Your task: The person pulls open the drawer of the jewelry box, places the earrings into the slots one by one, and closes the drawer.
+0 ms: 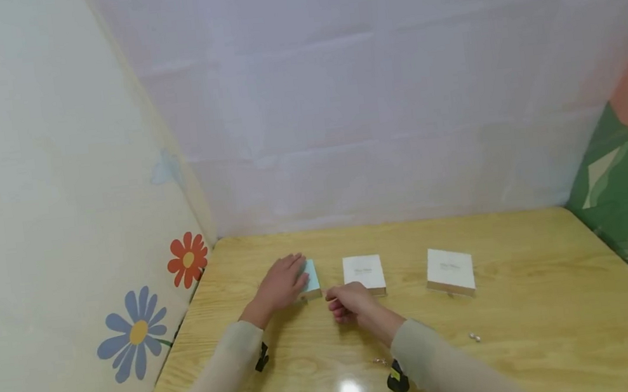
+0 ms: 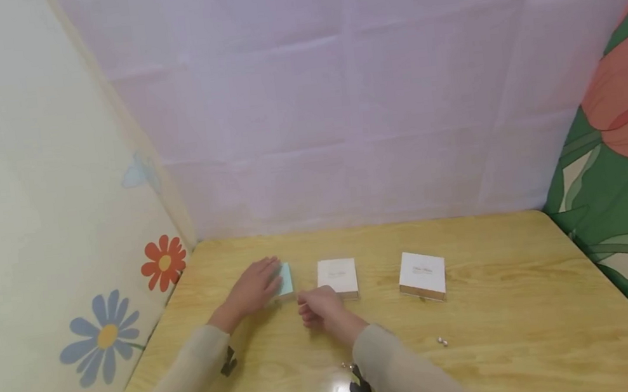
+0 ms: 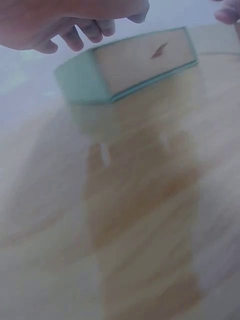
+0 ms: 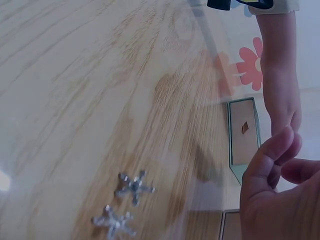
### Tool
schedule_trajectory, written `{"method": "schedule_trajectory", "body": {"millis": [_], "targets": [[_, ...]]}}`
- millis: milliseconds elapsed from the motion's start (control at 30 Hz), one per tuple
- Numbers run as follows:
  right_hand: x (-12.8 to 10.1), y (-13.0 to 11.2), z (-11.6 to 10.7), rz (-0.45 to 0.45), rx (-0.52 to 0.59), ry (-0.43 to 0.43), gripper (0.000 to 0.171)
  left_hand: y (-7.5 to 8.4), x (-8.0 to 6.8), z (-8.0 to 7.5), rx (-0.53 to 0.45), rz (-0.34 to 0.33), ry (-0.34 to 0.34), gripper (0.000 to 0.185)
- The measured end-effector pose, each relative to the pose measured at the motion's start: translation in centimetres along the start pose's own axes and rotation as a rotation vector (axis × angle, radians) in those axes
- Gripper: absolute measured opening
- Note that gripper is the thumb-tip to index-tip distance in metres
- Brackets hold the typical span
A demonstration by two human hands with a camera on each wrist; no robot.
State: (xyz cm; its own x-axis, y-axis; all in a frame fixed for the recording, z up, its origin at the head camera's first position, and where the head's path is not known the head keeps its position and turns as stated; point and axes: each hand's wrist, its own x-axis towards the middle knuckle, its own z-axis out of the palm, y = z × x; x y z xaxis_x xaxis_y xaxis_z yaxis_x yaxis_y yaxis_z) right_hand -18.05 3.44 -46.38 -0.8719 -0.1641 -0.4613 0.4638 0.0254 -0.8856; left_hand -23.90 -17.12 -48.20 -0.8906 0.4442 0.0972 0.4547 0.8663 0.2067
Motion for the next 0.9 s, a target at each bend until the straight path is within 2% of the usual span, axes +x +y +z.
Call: {"method": "schedule_trajectory", "body": {"millis": [167,400,600,900], "targets": [[-0.3,-0.2,-1.1,0.009,0.017,0.006,0.027,1.4,1.5,0.0,-0.007,0.074,0.01,0.054],[-0.6,-0.2,-2.8,0.018,0.037,0.03,0.024,2.9,2.9,0.3,-0.037,0.109,-0.022,0.054],[-0.9,0.1,-4.0,0.042,0.061,0.045,0.021,3.8,3.3,0.4,-0.068,0.118,-0.047,0.055],[-1.6,0.9,-5.2,0.07,0.072,0.06,0.022,5.2,3.6,0.3,-0.053,0.167,-0.083,0.055]]}}
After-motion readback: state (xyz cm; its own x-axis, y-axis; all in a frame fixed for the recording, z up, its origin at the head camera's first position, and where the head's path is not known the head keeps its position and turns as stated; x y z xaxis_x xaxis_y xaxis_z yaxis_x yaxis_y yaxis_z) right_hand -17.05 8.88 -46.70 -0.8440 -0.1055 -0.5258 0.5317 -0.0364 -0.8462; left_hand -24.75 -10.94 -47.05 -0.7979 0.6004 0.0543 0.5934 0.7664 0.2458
